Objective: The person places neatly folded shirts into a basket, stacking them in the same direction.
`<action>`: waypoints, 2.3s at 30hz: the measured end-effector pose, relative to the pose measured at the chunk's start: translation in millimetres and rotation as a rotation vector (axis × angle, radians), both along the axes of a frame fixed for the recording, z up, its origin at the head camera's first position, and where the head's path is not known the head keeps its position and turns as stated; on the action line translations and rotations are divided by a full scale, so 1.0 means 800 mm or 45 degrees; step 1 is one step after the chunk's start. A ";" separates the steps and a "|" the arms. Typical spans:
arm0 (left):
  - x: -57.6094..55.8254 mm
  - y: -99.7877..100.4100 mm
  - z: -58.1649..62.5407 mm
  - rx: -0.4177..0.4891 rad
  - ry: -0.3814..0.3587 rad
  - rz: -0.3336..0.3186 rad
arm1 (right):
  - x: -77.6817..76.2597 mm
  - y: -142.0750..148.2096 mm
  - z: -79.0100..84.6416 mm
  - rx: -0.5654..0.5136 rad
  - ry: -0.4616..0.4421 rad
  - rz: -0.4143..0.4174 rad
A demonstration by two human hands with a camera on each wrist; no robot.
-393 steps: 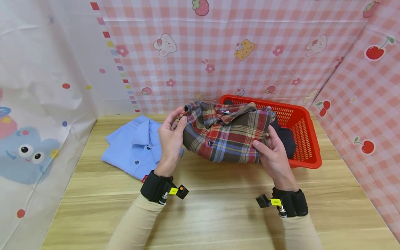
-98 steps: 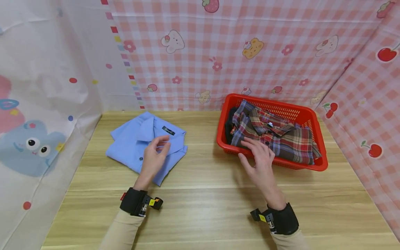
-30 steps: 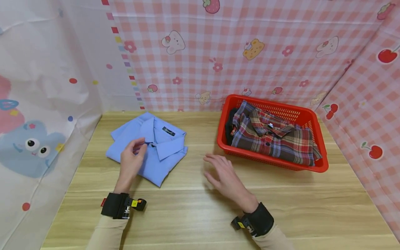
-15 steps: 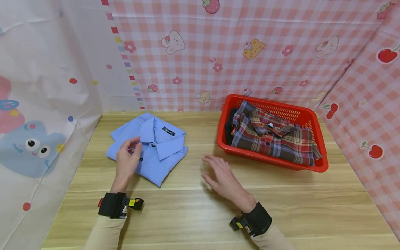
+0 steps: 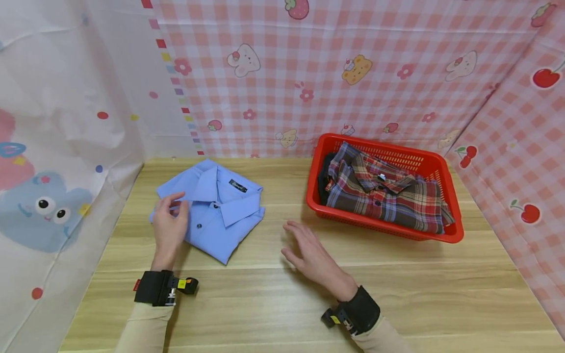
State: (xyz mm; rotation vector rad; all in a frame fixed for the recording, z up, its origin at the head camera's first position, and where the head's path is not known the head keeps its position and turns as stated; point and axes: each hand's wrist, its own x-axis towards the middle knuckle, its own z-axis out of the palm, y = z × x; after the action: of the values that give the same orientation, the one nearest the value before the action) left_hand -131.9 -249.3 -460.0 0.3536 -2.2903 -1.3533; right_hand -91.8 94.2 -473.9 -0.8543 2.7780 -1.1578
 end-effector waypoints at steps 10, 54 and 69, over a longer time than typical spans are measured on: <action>-0.004 -0.015 -0.004 -0.086 -0.025 0.027 | -0.001 -0.006 -0.005 -0.041 -0.116 -0.043; -0.043 -0.052 -0.004 -0.300 -0.421 -0.130 | 0.002 -0.044 -0.026 -0.647 -0.668 -0.035; -0.052 -0.060 -0.009 -0.348 -0.597 -0.178 | 0.009 -0.054 -0.028 -0.738 -0.717 -0.073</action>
State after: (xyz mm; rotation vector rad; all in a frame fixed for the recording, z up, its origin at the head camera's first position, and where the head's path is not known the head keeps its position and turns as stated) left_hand -173.8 -297.6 -466.9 0.4655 -2.8934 -1.0802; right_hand -84.9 50.7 -496.2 -0.3613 2.0479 -1.8995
